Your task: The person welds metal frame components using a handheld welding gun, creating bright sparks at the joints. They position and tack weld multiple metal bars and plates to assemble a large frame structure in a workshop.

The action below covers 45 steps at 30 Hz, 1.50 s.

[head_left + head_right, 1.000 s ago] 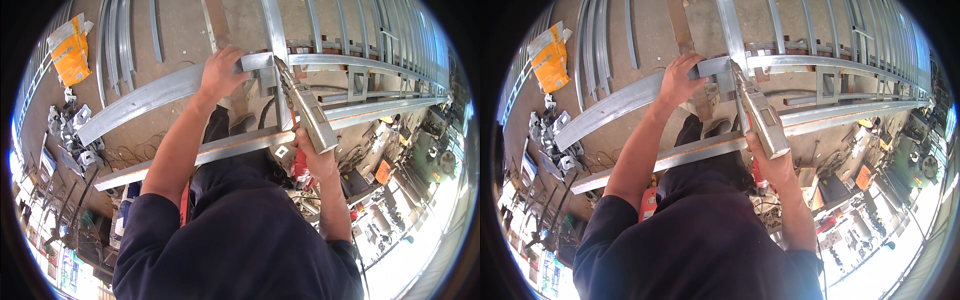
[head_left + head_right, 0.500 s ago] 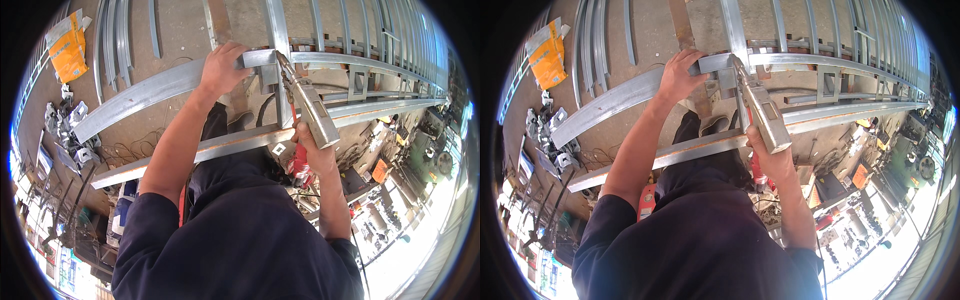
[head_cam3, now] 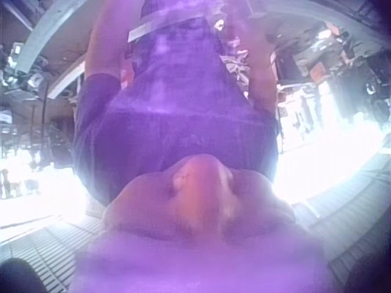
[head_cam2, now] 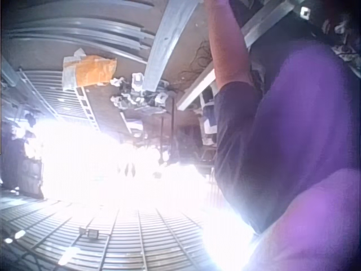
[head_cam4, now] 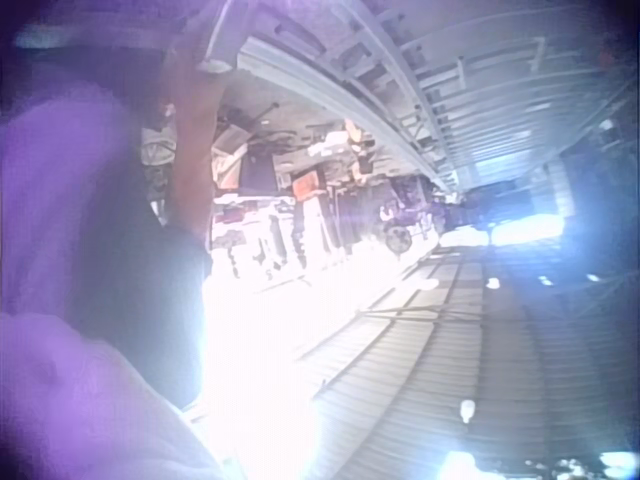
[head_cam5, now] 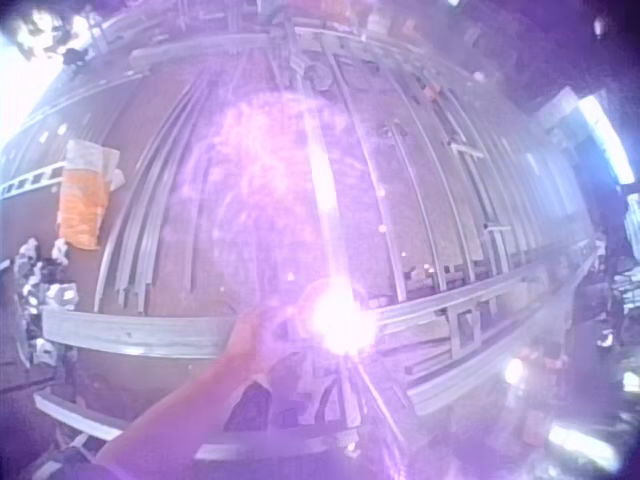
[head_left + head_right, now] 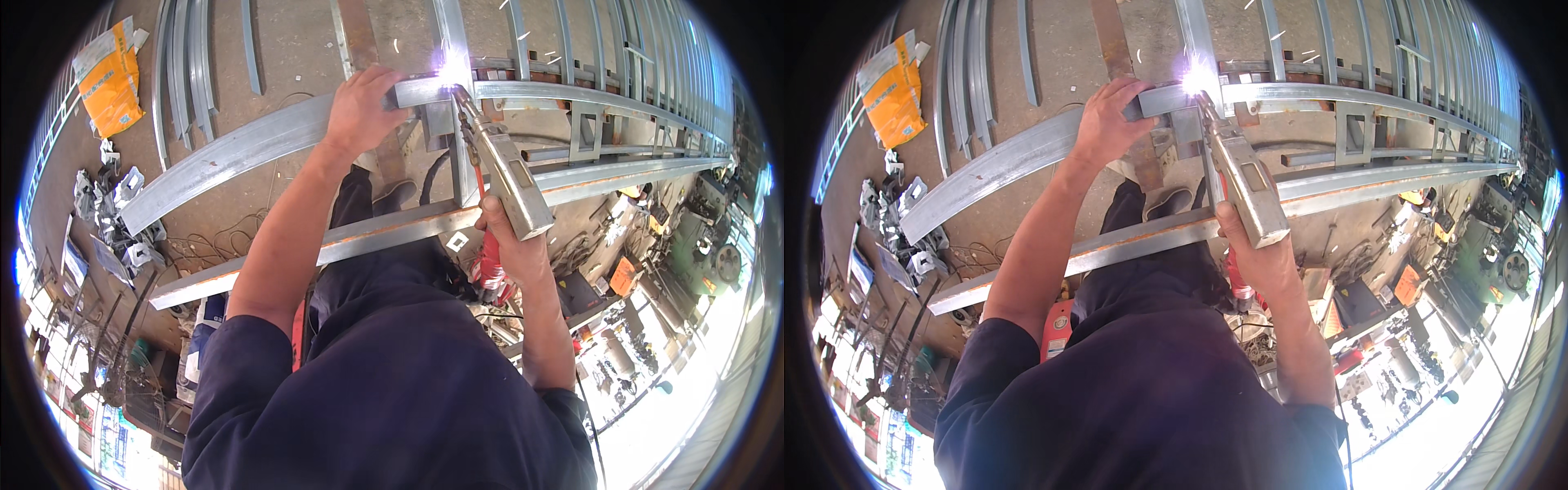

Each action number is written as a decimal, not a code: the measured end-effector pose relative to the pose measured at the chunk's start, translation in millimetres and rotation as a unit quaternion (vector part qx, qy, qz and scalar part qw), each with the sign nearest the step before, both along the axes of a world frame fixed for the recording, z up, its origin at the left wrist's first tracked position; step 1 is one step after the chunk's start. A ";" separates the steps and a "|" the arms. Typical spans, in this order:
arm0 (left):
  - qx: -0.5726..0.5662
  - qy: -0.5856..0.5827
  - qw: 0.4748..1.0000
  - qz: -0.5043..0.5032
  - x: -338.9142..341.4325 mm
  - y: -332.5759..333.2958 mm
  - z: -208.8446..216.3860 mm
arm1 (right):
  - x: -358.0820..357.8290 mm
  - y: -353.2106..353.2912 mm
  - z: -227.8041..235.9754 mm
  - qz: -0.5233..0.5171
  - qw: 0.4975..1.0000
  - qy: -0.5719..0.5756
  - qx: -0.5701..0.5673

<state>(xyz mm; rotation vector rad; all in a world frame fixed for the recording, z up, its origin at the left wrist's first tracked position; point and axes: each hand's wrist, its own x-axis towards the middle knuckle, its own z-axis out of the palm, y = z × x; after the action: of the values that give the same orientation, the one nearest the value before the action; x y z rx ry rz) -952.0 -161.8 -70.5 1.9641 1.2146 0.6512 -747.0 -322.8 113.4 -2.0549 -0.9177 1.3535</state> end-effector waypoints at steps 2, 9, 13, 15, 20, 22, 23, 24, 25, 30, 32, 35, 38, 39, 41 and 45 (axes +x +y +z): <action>-0.002 0.004 1.000 -0.004 -0.1 1.2 -1.1 | 3.7 -1.6 -1.0 0.009 1.000 0.008 -0.014; -0.017 0.003 1.000 -0.006 0.8 1.6 -1.3 | 3.3 0.3 1.4 0.014 1.000 0.018 -0.018; -0.015 0.011 1.000 -0.001 0.1 0.9 0.2 | 3.9 0.7 3.4 0.018 0.999 0.018 -0.036; -0.011 0.015 1.000 -0.005 -0.2 1.1 0.5 | 4.8 -0.5 3.0 0.020 0.999 0.019 -0.041; -0.028 0.018 0.999 -0.013 0.4 3.0 4.8 | 3.8 -3.3 2.2 0.011 0.999 0.024 -0.027; -0.024 0.018 0.999 -0.011 0.2 2.6 4.0 | 6.3 -5.0 0.6 0.020 0.999 0.022 -0.043; -0.020 0.018 1.000 -0.008 -0.2 2.1 2.1 | 5.5 -4.4 1.3 0.020 0.999 0.021 -0.037; -0.016 0.018 1.000 -0.006 -0.6 1.7 0.3 | 4.1 -3.4 2.7 0.019 0.999 0.020 -0.030; -0.014 0.019 1.000 -0.004 -0.3 1.4 -0.7 | 3.1 -3.8 3.7 0.016 0.999 0.018 -0.027; -0.001 0.021 1.000 0.002 -0.8 0.5 -7.1 | -3.9 -4.0 7.6 0.006 1.000 -0.006 -0.008; -0.008 0.023 1.000 -0.003 -0.4 0.9 -1.5 | -3.1 -6.1 6.0 0.004 1.000 -0.003 -0.004; -0.014 0.028 0.999 -0.005 -0.3 1.1 -0.2 | -2.3 -8.6 4.9 -0.002 1.000 0.002 -0.010; -0.021 0.030 0.999 -0.006 0.1 1.2 -0.2 | -4.5 -7.5 8.7 -0.004 1.000 -0.002 -0.017; -0.024 0.030 0.999 -0.007 0.4 1.3 0.0 | -5.0 -7.8 9.6 -0.005 1.000 -0.003 -0.022; -0.026 0.029 0.999 -0.005 0.5 1.3 0.9 | -2.9 -9.8 8.9 -0.004 0.999 0.005 -0.035; 0.018 0.010 1.000 0.008 0.9 0.4 -4.7 | 0.8 -13.6 6.6 0.006 0.999 0.018 -0.041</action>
<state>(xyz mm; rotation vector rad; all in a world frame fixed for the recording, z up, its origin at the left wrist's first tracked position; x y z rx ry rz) -951.0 -161.4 -75.1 1.9979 1.2392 0.6663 -746.2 -336.4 120.0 -2.0821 -0.8737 1.4525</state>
